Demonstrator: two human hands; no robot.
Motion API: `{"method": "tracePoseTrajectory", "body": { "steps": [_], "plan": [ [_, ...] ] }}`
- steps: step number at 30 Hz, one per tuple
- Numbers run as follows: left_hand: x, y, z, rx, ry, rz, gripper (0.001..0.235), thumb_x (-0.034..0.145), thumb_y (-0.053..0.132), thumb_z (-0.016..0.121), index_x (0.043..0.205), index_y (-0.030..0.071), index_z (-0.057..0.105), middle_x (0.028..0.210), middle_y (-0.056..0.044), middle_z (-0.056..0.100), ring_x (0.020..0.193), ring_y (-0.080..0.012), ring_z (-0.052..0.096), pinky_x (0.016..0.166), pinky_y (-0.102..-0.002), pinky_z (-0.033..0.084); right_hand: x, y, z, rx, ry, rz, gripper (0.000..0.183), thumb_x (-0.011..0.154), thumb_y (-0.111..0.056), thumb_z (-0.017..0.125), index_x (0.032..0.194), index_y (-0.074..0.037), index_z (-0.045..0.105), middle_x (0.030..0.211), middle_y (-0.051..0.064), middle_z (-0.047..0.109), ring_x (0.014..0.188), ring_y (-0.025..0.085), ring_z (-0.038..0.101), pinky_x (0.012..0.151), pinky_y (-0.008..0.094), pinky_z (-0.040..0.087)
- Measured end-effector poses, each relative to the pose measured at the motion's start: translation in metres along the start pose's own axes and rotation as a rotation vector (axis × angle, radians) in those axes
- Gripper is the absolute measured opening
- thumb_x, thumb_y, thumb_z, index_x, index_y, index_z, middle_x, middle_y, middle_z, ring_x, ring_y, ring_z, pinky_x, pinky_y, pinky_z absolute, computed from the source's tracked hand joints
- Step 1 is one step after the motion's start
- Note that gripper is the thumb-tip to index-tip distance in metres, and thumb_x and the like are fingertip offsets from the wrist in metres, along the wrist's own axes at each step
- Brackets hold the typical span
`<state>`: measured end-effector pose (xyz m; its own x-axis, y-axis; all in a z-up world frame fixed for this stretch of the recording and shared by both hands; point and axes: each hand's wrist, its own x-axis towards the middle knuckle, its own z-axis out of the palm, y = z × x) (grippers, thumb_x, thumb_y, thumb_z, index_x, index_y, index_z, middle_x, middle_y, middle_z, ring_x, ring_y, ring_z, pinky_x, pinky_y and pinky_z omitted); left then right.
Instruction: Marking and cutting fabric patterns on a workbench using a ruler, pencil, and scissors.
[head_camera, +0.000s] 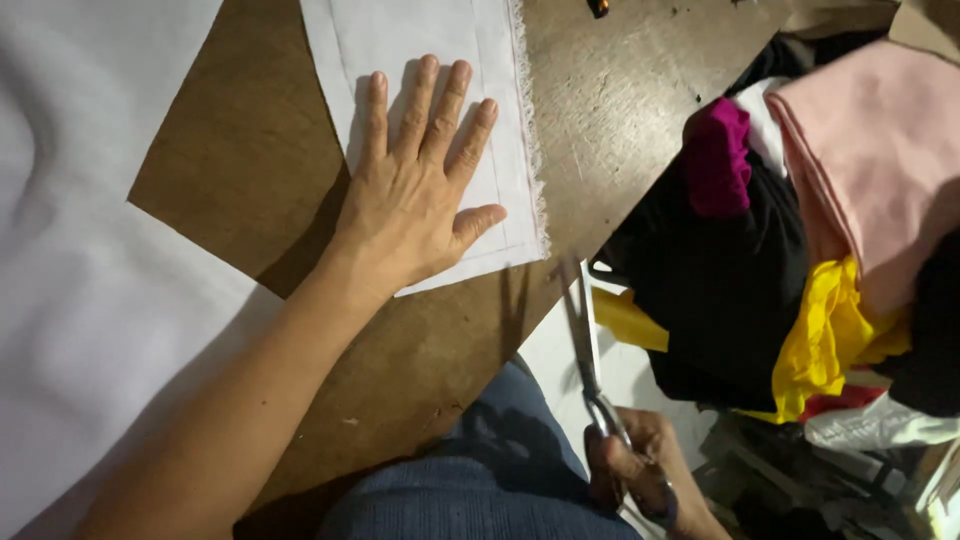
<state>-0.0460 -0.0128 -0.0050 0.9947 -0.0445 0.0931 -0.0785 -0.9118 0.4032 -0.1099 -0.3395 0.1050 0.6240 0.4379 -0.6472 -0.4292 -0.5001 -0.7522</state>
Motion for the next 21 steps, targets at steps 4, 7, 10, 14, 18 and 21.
{"method": "tracePoseTrajectory", "body": {
  "steps": [4,7,10,14,18,21],
  "plan": [
    [0.0,0.0,-0.004,0.04,-0.019,-0.011,0.089,0.101,0.067,0.027,0.169,0.011,0.017,0.173,-0.023,0.002,0.159,-0.0431,-0.001,0.125,-0.07,-0.001,0.003,-0.004,0.018,-0.11,0.065,0.198,0.063,0.083,-0.06,0.064,0.055,-0.003,0.061,0.04,0.01,0.063,0.032,0.016,0.058,0.034,0.027,0.038],
    [0.0,0.001,-0.003,0.019,-0.024,-0.013,0.088,0.101,0.067,0.025,0.169,0.011,0.015,0.173,-0.023,0.0,0.16,-0.0428,-0.003,0.126,-0.069,-0.004,0.014,0.003,0.024,-0.148,0.07,0.161,0.061,0.083,-0.057,0.065,0.056,-0.003,0.061,0.041,0.011,0.065,0.033,0.018,0.063,0.035,0.027,0.044],
    [0.001,-0.001,-0.003,0.018,-0.043,-0.019,0.088,0.101,0.068,0.023,0.169,0.013,0.012,0.173,-0.021,-0.003,0.16,-0.0422,-0.006,0.125,-0.068,-0.006,0.026,0.005,0.028,-0.142,0.097,0.153,0.053,0.083,-0.051,0.069,0.063,-0.003,0.059,0.042,0.012,0.066,0.033,0.019,0.064,0.035,0.029,0.047],
    [0.002,-0.001,-0.003,0.044,-0.036,-0.01,0.088,0.102,0.067,0.025,0.169,0.012,0.014,0.172,-0.022,-0.001,0.159,-0.0429,-0.003,0.125,-0.069,-0.003,0.041,0.002,0.033,-0.236,0.16,0.221,0.049,0.082,-0.049,0.07,0.074,-0.002,0.06,0.045,0.014,0.066,0.037,0.022,0.069,0.037,0.029,0.049],
    [0.001,0.0,-0.005,0.025,-0.046,-0.012,0.088,0.102,0.067,0.023,0.169,0.012,0.012,0.172,-0.022,-0.004,0.159,-0.0431,-0.006,0.125,-0.069,-0.005,0.048,-0.002,0.035,-0.22,0.158,0.13,0.052,0.083,-0.051,0.07,0.068,-0.003,0.057,0.045,0.008,0.057,0.035,0.019,0.063,0.036,0.029,0.049],
    [0.001,0.0,-0.004,0.022,-0.01,0.003,0.088,0.102,0.065,0.032,0.169,0.009,0.019,0.171,-0.024,0.002,0.158,-0.0457,0.0,0.124,-0.071,0.0,0.05,-0.004,0.034,-0.295,0.172,0.22,0.053,0.081,-0.054,0.068,0.07,-0.003,0.058,0.044,0.011,0.062,0.038,0.02,0.067,0.039,0.029,0.048]
  ]
}}
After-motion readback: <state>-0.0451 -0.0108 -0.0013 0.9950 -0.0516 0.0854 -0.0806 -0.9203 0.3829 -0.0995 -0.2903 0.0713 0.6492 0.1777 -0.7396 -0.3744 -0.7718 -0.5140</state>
